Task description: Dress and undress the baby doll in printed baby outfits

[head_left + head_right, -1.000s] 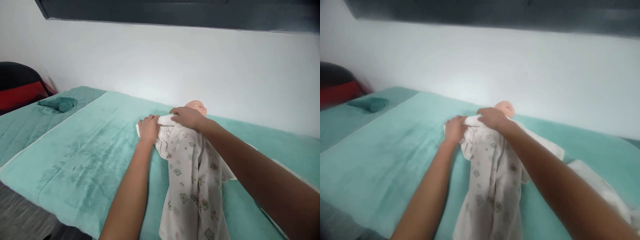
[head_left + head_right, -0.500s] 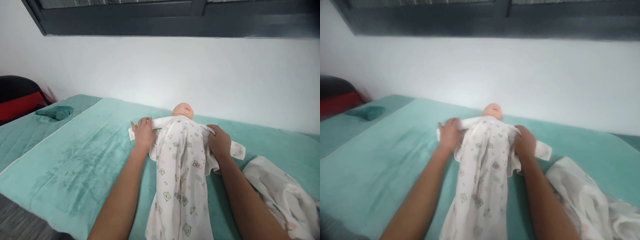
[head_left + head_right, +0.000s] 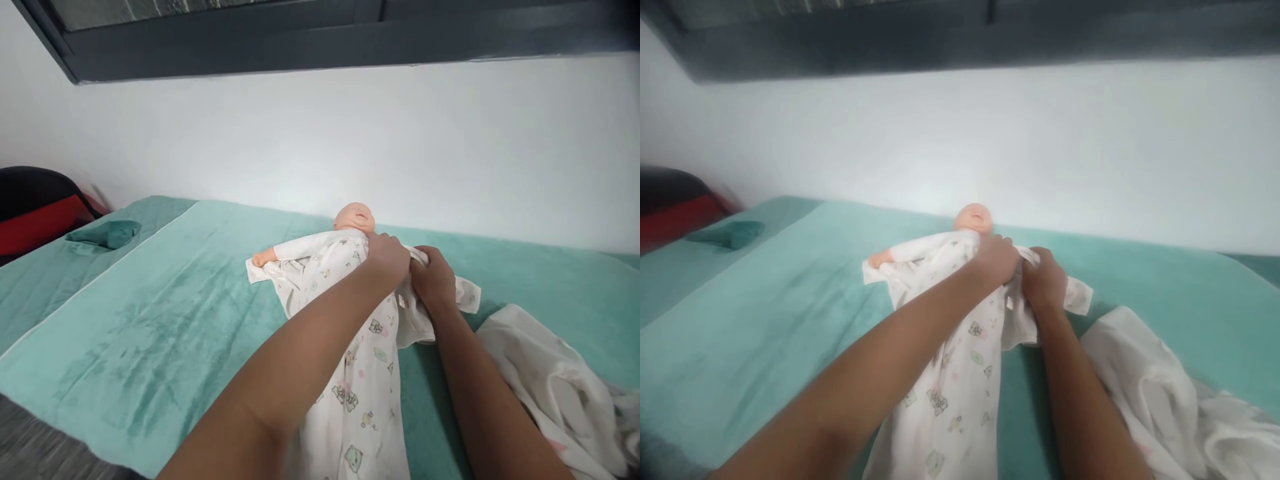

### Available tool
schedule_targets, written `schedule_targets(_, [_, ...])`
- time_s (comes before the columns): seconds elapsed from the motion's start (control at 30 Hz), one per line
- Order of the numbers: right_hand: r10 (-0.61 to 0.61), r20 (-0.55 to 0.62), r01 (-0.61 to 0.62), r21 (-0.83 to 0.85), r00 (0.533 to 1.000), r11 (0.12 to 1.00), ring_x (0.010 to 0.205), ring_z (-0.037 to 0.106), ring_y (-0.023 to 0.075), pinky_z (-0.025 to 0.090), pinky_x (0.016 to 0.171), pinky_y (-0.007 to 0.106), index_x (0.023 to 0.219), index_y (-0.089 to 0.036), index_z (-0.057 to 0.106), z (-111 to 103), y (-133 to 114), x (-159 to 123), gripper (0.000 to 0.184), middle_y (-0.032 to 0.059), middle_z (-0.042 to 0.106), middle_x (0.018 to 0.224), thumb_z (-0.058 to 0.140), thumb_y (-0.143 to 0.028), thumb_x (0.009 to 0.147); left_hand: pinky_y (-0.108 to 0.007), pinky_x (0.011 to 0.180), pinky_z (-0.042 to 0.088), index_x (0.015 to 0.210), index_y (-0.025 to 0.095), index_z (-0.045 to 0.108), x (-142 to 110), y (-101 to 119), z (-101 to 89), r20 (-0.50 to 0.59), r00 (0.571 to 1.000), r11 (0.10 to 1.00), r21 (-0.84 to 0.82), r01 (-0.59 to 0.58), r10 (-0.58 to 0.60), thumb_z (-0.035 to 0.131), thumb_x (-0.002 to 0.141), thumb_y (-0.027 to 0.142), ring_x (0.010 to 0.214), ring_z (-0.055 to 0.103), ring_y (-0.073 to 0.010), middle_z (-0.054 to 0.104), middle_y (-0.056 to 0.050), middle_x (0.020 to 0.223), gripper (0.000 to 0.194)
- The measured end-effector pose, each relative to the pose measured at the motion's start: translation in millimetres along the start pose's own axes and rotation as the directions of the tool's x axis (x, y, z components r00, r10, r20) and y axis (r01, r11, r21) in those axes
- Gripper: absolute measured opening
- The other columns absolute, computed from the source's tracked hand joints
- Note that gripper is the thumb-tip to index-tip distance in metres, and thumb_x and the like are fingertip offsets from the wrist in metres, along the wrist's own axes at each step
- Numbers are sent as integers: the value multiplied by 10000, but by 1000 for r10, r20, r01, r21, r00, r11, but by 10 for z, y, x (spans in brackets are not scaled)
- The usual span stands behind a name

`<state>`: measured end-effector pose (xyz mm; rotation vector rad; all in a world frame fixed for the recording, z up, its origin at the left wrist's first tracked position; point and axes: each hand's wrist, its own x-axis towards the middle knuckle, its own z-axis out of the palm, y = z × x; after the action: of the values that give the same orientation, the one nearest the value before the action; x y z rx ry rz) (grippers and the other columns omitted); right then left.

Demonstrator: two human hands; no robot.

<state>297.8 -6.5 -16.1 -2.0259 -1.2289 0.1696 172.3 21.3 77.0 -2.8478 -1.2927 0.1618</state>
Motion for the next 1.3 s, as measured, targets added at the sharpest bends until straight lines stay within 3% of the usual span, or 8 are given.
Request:
schedule_targets(0.3, [57,-79,-27,338,995,941,942,654,261,510,876,423,1052,-223,690,-16,208,147,374,66,720,1032,591,-318,705,-408,871,452,1028,159,701,-101,-274,-145,-89,996,999,-31,-8,5,551,826,106,1062,627,-287,691,-144,1068,257])
schedule_targets(0.57, [378,8,-232,802,926,551,819,698,208,580,645,318,849,-222,648,-85,272,156,354,37,733,997,681,-135,508,-354,765,480,1101,137,652,-397,-568,-406,-155,985,997,-7,74,-74,492,840,85,1011,630,-273,659,-138,1103,310])
schedule_targets(0.7, [431,63,-274,851,900,449,874,701,190,598,702,324,834,-236,634,-125,255,161,378,22,717,1078,663,-75,493,-359,749,483,1106,130,643,-434,-570,-413,-141,986,996,-20,86,-88,476,835,76,993,630,-273,653,-134,1090,322])
schedule_targets(0.97, [372,80,-256,854,925,454,918,678,179,571,666,257,919,-226,624,-86,351,190,508,16,680,1111,690,-56,445,-358,744,478,1122,141,635,-381,-660,-411,-173,976,991,-42,128,-134,478,839,88,993,637,-278,657,-138,1098,328])
schedule_targets(1.13, [420,108,-223,947,901,233,1101,647,199,557,878,332,1021,-241,590,-185,279,199,511,49,625,1276,603,-96,531,-393,848,469,1119,145,635,-324,-481,-256,-174,979,993,-59,99,-108,487,862,112,1076,621,-287,657,-141,1097,299])
schedule_targets(1.17, [444,58,-195,943,894,269,1127,636,207,536,934,362,1020,-238,589,-201,228,180,466,57,623,1283,599,-120,570,-393,866,466,1097,150,641,-336,-433,-215,-168,981,994,-74,81,-93,489,873,125,1077,621,-279,663,-133,1085,272])
schedule_targets(1.23, [397,-154,-79,855,905,512,1161,613,230,480,1022,415,1016,-228,608,-201,77,102,340,63,640,1248,606,-199,678,-392,894,464,1053,159,648,-418,-381,-133,-186,980,991,-128,42,-66,481,907,169,1060,624,-261,676,-113,1063,222])
schedule_targets(1.3, [142,-296,84,636,945,767,1176,592,248,424,1074,452,1044,-226,641,-151,-127,-35,268,60,658,1201,595,-319,797,-389,931,461,1074,175,640,-578,-426,-37,-288,953,973,-229,29,-96,449,953,231,1077,616,-244,681,-93,1094,233])
